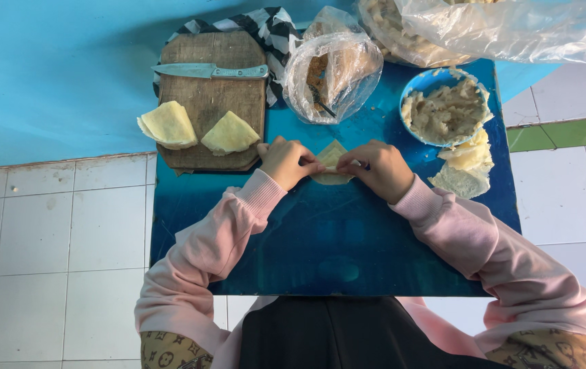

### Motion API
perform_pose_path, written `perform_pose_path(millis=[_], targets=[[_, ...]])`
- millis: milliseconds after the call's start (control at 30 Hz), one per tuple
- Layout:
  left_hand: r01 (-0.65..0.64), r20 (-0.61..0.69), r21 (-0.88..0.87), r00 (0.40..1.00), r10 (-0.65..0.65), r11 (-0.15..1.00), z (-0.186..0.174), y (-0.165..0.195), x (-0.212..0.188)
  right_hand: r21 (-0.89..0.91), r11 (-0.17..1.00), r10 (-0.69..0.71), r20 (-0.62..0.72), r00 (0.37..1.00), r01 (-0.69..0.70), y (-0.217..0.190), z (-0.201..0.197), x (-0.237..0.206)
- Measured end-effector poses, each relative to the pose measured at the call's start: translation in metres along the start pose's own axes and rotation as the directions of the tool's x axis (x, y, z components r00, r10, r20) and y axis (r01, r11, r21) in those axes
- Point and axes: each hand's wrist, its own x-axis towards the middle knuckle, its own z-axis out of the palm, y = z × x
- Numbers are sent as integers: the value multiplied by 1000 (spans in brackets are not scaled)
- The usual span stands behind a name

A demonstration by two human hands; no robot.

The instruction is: The person folds thin pastry wrappers into layered triangles on a blue table, spoons filling from a bowl onto a wrapper, then folds and pinches the wrapper closed into a parcel and sets it with a pile of finished parcels. They repeat this cycle, occasionally reaching into a plastic bag of wrappers or the filling bowl.

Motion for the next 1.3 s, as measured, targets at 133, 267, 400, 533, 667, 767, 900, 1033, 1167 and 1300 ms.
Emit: perform_pose_path(millis=[133,267,400,533,667,767,900,1033,1167,1300], targets=[[-39,-97,-91,995,31,995,-2,5,-9,-162,976,-150,-16,989,145,-9,-2,-2],[-186,-240,8,954,182,983,-1,10,-16,-225,955,-189,37,981,192,-18,-9,-4],[-341,-352,158,857,375,927,1,12,-27,-248,943,-214,57,975,221,-21,-12,1],[-369,-361,243,824,437,897,3,16,-38,-226,946,-218,92,972,233,-16,-14,5],[-353,-366,369,795,484,860,4,25,-45,-162,959,-225,73,972,234,-10,-11,7],[-321,-365,491,768,526,810,4,27,-47,-116,971,-204,32,978,207,-4,-6,8],[-311,-345,567,751,563,763,3,26,-46,-99,968,-229,15,973,230,0,-2,8],[-323,-355,571,732,582,755,4,25,-45,-149,948,-283,16,959,282,-1,-4,6],[-313,-371,494,768,522,811,5,27,-44,-234,914,-341,-3,940,331,-8,-7,5],[-334,-433,391,756,491,858,4,23,-40,-244,918,-333,-48,942,312,-9,-4,5]])
